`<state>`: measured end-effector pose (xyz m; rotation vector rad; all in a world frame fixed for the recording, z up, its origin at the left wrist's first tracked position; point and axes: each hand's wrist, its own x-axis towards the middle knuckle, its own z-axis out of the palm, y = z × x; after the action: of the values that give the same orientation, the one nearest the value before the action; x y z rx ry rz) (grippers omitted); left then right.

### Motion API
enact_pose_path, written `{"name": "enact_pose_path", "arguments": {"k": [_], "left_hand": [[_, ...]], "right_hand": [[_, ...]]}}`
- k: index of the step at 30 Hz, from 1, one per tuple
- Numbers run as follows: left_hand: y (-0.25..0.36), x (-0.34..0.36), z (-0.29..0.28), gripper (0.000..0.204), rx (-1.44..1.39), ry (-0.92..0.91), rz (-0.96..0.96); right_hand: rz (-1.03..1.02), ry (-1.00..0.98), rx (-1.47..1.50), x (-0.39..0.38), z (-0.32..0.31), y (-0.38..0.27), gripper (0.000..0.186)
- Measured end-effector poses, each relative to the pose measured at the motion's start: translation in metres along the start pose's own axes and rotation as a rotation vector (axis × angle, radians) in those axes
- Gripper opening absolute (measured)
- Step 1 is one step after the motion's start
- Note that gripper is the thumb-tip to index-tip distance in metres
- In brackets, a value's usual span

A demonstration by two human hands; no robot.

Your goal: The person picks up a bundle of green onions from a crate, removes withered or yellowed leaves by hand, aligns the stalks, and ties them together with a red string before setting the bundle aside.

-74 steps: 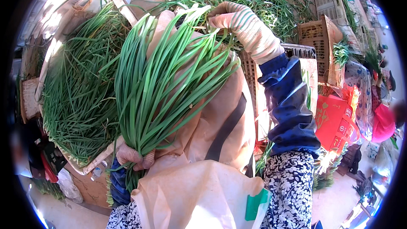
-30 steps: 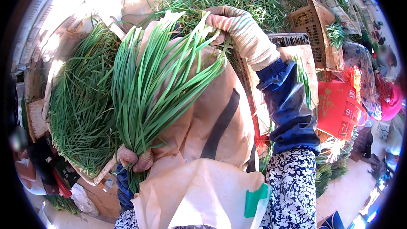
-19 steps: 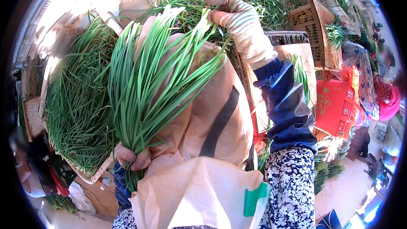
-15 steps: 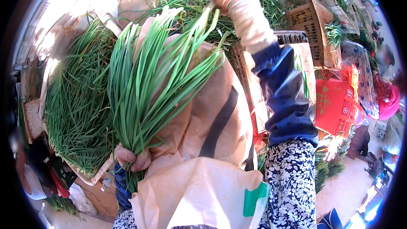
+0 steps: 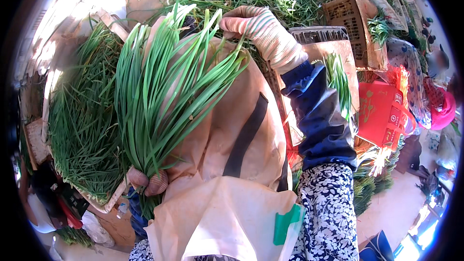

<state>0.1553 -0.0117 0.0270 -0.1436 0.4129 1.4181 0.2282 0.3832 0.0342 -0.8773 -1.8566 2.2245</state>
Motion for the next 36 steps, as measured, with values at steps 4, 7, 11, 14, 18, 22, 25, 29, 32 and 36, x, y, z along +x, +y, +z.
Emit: {"name": "enact_pose_path", "arguments": {"k": [4,7,11,14,18,22,25,29,32,36], "left_hand": [[0.000,-0.003,0.005,0.057,0.015,0.007,0.021],[-0.002,-0.002,0.000,0.058,0.008,-0.024,0.031],[-0.003,-0.004,-0.004,0.060,0.003,-0.039,0.043],[-0.004,-0.007,-0.007,0.061,-0.007,-0.045,0.042],[-0.009,-0.012,0.003,0.064,-0.041,0.052,0.107],[-0.004,-0.004,0.005,0.066,-0.006,-0.001,0.091],[-0.008,-0.011,0.013,0.066,0.002,0.125,0.119],[-0.005,-0.005,0.013,0.052,0.003,0.083,0.132],[-0.003,-0.002,0.012,0.047,0.048,0.057,0.114],[-0.008,-0.005,0.007,0.048,0.081,0.042,0.174]], "right_hand": [[0.034,-0.034,0.162,0.004,0.014,-0.003,0.031],[0.040,-0.141,0.118,0.012,0.009,-0.005,0.036],[0.056,-0.122,0.124,0.014,0.007,-0.005,0.031],[0.036,-0.097,0.148,0.013,-0.002,-0.006,0.028],[-0.266,0.283,0.274,0.046,-0.059,-0.021,0.025],[-0.606,0.920,-0.322,0.058,-0.114,-0.072,0.026],[-0.690,0.431,-0.872,0.054,-0.041,-0.066,0.035],[-0.081,-0.194,-0.566,0.029,0.057,-0.053,0.043],[0.107,-0.183,-0.405,0.030,0.080,-0.048,0.037],[-0.499,-0.093,-1.027,0.015,0.097,-0.044,0.015]]}}
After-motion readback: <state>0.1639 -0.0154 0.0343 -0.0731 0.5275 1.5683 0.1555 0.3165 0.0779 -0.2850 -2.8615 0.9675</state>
